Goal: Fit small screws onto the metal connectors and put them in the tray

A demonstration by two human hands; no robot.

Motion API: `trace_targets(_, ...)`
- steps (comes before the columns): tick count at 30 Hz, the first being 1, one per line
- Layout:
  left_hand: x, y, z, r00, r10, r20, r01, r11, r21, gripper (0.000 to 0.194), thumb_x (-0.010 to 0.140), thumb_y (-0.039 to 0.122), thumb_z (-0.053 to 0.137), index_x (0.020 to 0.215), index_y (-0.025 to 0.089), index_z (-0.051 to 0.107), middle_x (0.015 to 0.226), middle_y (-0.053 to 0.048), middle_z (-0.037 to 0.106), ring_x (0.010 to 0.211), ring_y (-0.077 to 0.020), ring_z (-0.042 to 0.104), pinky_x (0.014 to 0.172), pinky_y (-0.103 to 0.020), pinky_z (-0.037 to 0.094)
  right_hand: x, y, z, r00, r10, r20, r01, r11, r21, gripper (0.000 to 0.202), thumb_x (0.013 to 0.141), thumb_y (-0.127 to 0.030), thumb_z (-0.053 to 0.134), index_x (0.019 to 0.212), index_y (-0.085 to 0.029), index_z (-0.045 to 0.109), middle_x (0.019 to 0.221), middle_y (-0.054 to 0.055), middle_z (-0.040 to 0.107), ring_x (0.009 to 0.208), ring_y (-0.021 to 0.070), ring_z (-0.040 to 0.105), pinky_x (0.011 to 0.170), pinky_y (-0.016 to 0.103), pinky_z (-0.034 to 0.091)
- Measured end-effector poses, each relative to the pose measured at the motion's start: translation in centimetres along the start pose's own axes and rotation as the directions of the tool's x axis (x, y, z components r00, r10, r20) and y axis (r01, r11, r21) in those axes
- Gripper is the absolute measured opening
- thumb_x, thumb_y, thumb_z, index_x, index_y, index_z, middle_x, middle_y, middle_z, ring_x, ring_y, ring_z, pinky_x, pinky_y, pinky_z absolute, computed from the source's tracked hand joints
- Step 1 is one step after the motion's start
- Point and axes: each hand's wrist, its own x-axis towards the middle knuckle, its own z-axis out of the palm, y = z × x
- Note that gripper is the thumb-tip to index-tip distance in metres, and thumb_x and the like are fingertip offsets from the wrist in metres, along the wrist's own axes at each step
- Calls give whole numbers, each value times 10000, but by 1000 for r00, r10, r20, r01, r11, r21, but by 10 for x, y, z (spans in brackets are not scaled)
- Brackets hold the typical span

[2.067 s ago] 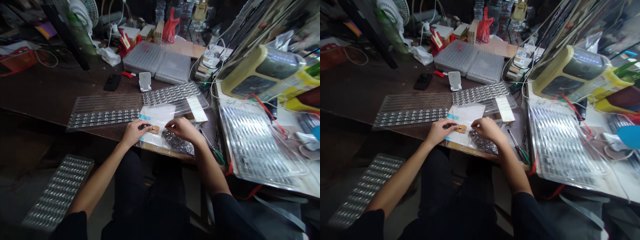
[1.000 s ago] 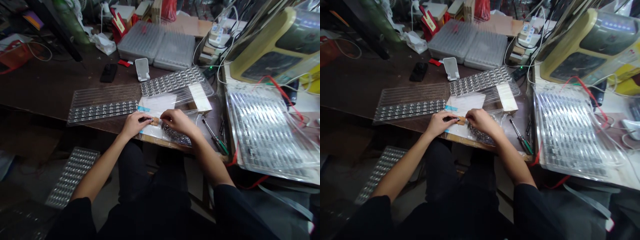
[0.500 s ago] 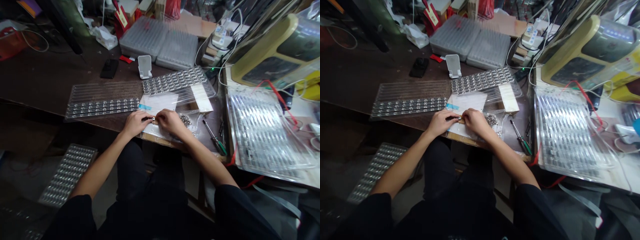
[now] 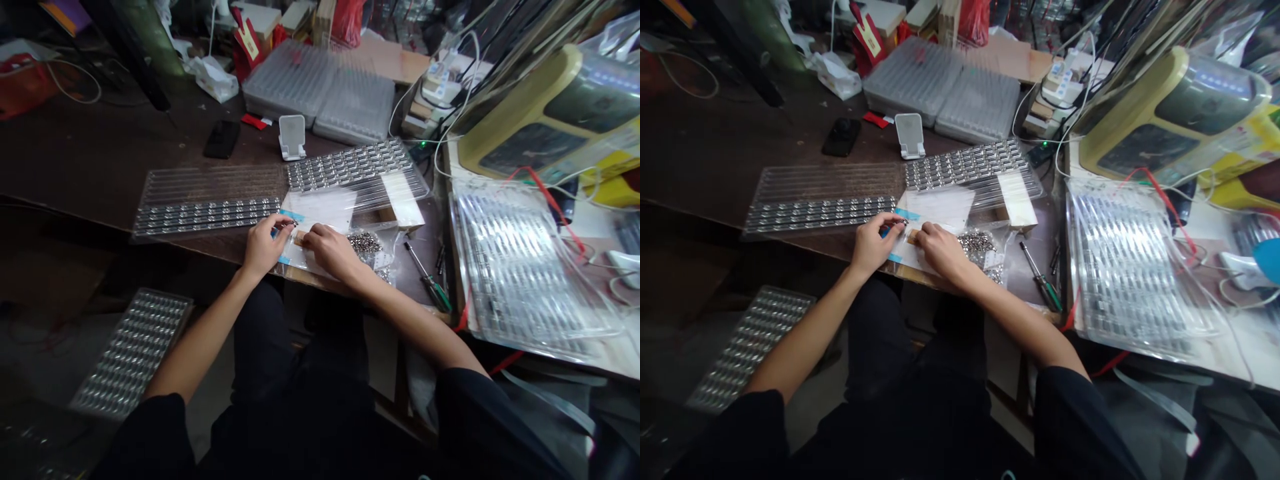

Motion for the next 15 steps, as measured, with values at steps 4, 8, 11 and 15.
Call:
trace_targets(4,1,12,8,999,21,28,-22,999,48,120,948,276,650,1004,206,729,1019,-61,776,921,-219,703,871,-340,539,-4,16,-14,997,-6,-80,24,973,230,267,986,-109,560,1125,-177,777,1096,96,751,941,190,697,807,262,474)
trace_targets(8,-1,22,23,986,67,155,-74,997,36,78,914,251,698,968,219,745,948,-45,773,892,-218,699,849,-344,546,-18,43,-45,984,127,-124,-82,946,314,234,933,-129,610,1031,-174,817,1021,82,806,923,208,734,825,284,498)
trace_targets(11,-2,23,28,979,78,189,-86,996,33,58,910,252,713,940,224,754,942,-48,776,909,-227,698,836,-353,547,-29,57,-62,979,191,-68,-167,950,264,233,906,-150,625,995,-186,838,990,79,821,919,229,751,832,310,508)
trace_targets(15,-2,21,28,981,58,186,-70,996,57,44,904,243,721,916,222,757,936,-47,777,877,-220,696,836,-354,545,-38,61,-68,983,181,-20,-172,961,216,239,911,-186,628,1005,-207,847,1008,77,822,933,240,753,830,327,503)
